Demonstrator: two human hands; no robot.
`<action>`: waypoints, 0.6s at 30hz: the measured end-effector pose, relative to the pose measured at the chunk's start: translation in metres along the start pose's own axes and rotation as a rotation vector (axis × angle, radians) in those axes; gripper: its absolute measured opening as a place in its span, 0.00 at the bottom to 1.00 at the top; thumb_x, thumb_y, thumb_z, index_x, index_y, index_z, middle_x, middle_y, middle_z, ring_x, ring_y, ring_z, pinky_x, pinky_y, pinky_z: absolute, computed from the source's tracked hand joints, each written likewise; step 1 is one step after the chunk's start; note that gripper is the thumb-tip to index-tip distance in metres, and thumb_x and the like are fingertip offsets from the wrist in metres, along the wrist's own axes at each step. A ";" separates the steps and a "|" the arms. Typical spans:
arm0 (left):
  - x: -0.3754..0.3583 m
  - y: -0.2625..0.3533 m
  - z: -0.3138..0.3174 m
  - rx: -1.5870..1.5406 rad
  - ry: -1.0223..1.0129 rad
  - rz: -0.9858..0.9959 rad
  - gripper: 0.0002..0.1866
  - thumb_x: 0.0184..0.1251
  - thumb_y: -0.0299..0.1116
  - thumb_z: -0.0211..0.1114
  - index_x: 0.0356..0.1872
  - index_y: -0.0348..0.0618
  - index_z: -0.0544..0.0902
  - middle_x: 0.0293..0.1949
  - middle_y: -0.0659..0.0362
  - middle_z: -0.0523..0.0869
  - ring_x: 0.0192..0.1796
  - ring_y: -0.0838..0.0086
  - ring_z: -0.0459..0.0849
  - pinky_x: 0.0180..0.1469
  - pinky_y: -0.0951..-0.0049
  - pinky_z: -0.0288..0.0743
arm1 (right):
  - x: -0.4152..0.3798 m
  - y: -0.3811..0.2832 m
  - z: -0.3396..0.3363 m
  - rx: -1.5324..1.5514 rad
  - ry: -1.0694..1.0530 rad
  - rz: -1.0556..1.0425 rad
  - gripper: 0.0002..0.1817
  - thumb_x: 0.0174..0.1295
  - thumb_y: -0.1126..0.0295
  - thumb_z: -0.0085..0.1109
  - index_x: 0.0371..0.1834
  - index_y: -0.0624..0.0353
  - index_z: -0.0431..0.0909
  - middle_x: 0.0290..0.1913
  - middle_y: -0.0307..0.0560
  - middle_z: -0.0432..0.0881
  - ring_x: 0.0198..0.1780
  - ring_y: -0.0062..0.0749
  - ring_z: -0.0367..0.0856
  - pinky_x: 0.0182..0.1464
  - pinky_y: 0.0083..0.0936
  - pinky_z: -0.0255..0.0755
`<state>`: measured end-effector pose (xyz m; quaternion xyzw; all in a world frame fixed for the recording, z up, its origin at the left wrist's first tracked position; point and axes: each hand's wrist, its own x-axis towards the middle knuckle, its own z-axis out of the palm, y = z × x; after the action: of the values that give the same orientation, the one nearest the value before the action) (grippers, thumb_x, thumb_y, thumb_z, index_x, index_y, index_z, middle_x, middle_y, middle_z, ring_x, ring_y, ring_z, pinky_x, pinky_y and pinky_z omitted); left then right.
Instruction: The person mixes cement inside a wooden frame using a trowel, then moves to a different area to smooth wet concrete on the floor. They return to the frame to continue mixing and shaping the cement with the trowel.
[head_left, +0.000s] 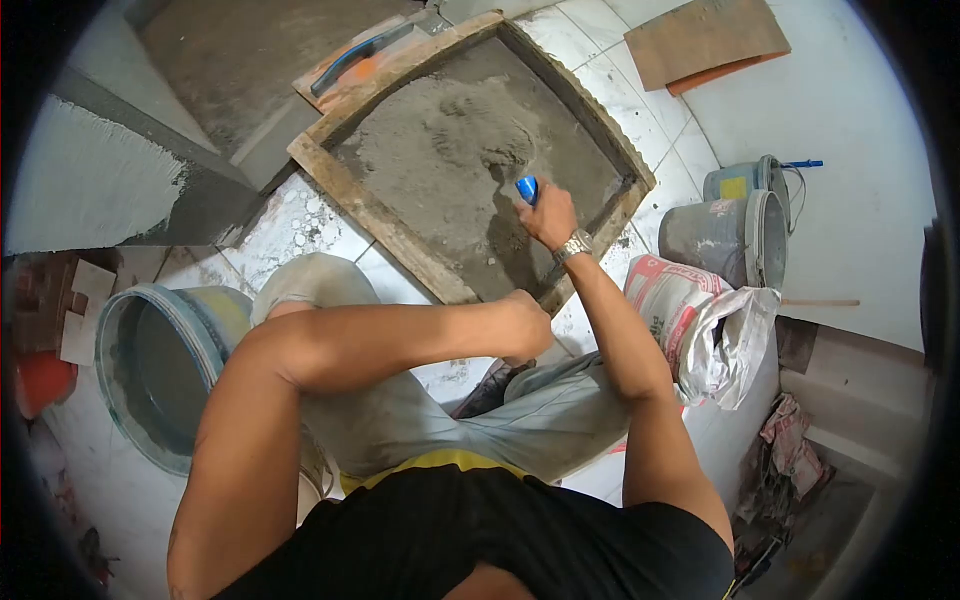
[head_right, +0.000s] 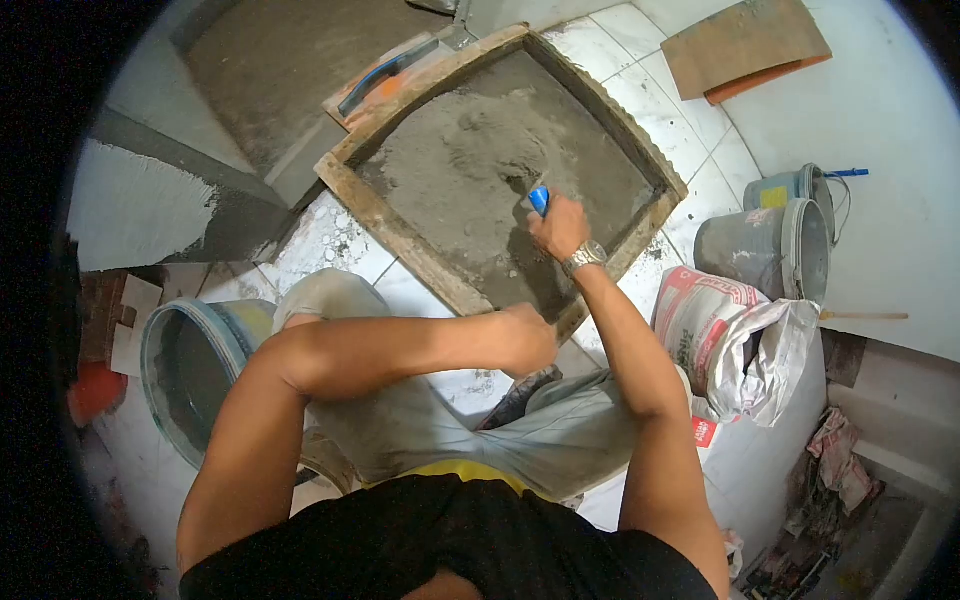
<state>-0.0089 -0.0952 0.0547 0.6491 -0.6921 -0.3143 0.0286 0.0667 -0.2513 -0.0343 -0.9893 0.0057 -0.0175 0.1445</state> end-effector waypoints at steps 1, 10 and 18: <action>0.000 0.000 0.000 -0.008 -0.001 -0.006 0.11 0.52 0.31 0.67 0.36 0.39 0.88 0.36 0.51 0.89 0.43 0.61 0.89 0.37 0.61 0.81 | -0.003 0.002 0.001 0.000 -0.004 0.000 0.16 0.55 0.64 0.60 0.28 0.70 0.75 0.25 0.56 0.82 0.25 0.41 0.85 0.25 0.40 0.75; -0.017 0.011 -0.009 -0.016 -0.070 0.074 0.13 0.52 0.32 0.67 0.39 0.42 0.88 0.40 0.53 0.89 0.43 0.61 0.88 0.38 0.62 0.80 | -0.077 -0.008 0.063 0.948 -0.173 1.124 0.13 0.58 0.67 0.53 0.25 0.68 0.73 0.19 0.51 0.74 0.15 0.38 0.73 0.14 0.37 0.69; -0.010 0.032 0.020 -0.025 -0.311 0.175 0.13 0.51 0.38 0.66 0.36 0.45 0.89 0.39 0.55 0.89 0.41 0.62 0.88 0.38 0.60 0.80 | -0.050 -0.050 0.052 1.033 -0.416 1.065 0.07 0.53 0.69 0.55 0.22 0.57 0.71 0.17 0.41 0.72 0.14 0.29 0.71 0.15 0.31 0.69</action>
<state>-0.0446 -0.0795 0.0573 0.5294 -0.7381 -0.4159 -0.0436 0.0193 -0.1873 -0.0718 -0.6430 0.4452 0.2402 0.5750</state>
